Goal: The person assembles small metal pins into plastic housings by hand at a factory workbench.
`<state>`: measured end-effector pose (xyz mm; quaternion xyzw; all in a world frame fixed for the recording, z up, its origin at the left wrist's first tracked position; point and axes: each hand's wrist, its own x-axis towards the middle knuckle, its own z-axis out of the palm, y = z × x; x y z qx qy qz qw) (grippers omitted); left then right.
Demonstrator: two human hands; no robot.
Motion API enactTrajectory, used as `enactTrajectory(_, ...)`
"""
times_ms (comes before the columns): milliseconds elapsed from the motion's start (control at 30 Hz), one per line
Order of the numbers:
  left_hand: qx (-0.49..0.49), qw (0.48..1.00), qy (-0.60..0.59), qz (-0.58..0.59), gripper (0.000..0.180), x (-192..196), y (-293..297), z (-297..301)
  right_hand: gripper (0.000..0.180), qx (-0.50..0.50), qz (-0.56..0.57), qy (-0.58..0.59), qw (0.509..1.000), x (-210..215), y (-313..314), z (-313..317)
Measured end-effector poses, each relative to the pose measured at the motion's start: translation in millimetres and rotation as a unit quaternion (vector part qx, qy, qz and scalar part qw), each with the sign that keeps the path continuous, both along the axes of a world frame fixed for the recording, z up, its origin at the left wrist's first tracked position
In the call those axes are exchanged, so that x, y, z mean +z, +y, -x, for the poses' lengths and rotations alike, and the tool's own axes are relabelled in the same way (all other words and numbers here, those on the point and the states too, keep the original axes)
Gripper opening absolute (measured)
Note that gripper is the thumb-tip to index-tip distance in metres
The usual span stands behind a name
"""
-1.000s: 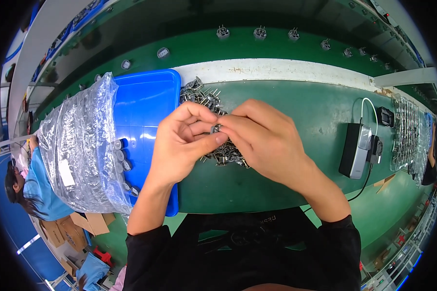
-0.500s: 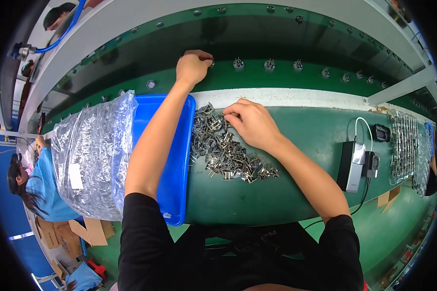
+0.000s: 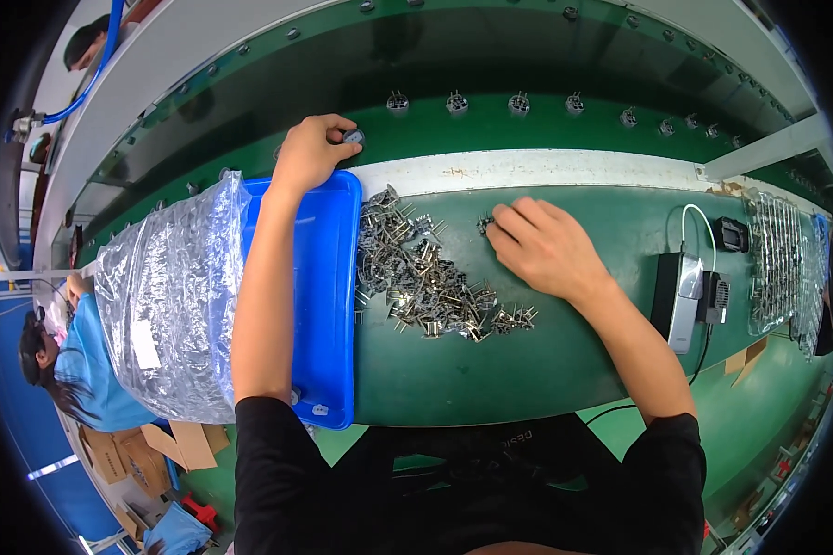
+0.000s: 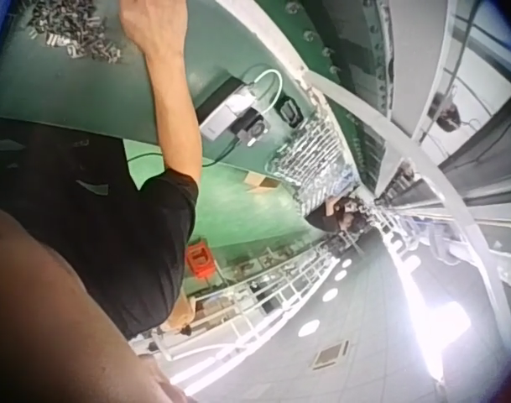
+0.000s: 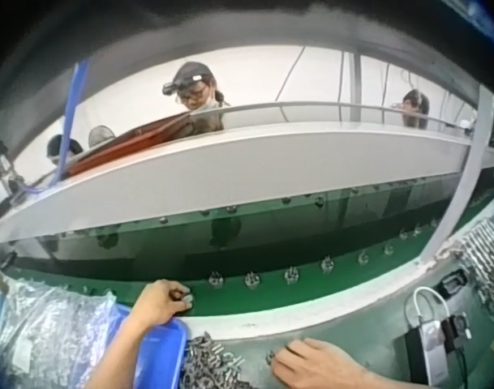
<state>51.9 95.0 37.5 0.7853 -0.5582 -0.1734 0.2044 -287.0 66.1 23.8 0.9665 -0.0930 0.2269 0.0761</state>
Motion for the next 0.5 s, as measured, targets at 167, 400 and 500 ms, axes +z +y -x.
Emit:
enactTrajectory(167,0.007,0.998,0.035,0.049,0.035,19.0,4.6,32.9,0.012,-0.036,-0.154,-0.083,0.984,-14.5,5.3,-2.9)
enactTrajectory(400,-0.06,0.972,0.219,0.068,0.034,36.9,49.7,94.9,0.015,-0.122,-0.323,-0.059,0.936,-4.2,6.9,-12.9)
enactTrajectory(500,-0.07,0.965,0.254,0.019,0.034,43.0,60.4,110.8,0.013,-0.094,-0.453,-0.153,0.873,14.1,13.4,-24.0)
